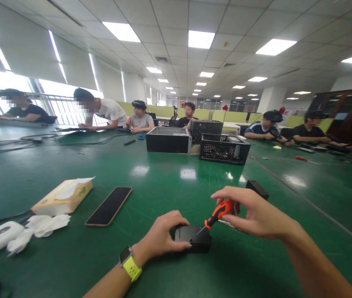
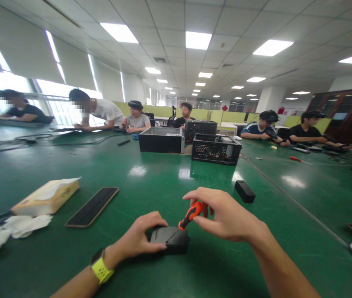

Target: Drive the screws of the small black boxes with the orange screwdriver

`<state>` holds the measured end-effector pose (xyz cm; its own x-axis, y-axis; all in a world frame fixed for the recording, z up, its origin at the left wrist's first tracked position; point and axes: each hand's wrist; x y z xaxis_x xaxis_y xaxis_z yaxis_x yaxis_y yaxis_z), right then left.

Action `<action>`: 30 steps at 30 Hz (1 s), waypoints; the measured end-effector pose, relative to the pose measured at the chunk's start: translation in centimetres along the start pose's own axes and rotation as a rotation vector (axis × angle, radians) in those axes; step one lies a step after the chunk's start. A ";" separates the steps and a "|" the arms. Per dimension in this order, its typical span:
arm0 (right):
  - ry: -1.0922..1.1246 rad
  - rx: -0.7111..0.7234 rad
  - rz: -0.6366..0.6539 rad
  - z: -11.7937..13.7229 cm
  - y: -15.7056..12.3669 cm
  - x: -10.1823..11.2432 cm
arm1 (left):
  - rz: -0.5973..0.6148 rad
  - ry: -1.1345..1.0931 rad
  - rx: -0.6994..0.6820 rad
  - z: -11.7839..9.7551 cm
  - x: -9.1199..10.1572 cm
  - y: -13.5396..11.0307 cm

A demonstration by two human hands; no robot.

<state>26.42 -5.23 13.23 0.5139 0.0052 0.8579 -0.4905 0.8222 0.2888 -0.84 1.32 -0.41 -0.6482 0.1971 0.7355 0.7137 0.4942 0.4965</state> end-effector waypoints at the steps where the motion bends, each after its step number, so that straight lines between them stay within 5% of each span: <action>1: -0.005 -0.003 -0.002 -0.1 0.0 -0.1 | 0.000 0.001 -0.001 0.0 0.0 0.0; 12: 0.004 0.075 0.006 -0.3 -0.2 -0.1 | 0.003 0.004 0.006 0.0 0.0 0.0; 30: -0.091 0.004 0.008 -0.4 -0.3 0.1 | 0.004 0.002 0.003 0.3 -0.1 0.0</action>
<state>26.87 -5.28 13.05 0.4441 -0.0406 0.8951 -0.4973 0.8198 0.2839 -0.83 1.50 -0.65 -0.6451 0.1975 0.7381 0.7153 0.4956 0.4926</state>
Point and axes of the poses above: each hand's wrist, its own y-axis towards the middle knuckle, its own x-axis out of the back of the hand, z = x × y, and after that the axes turned 7 degrees about -x, right-handed
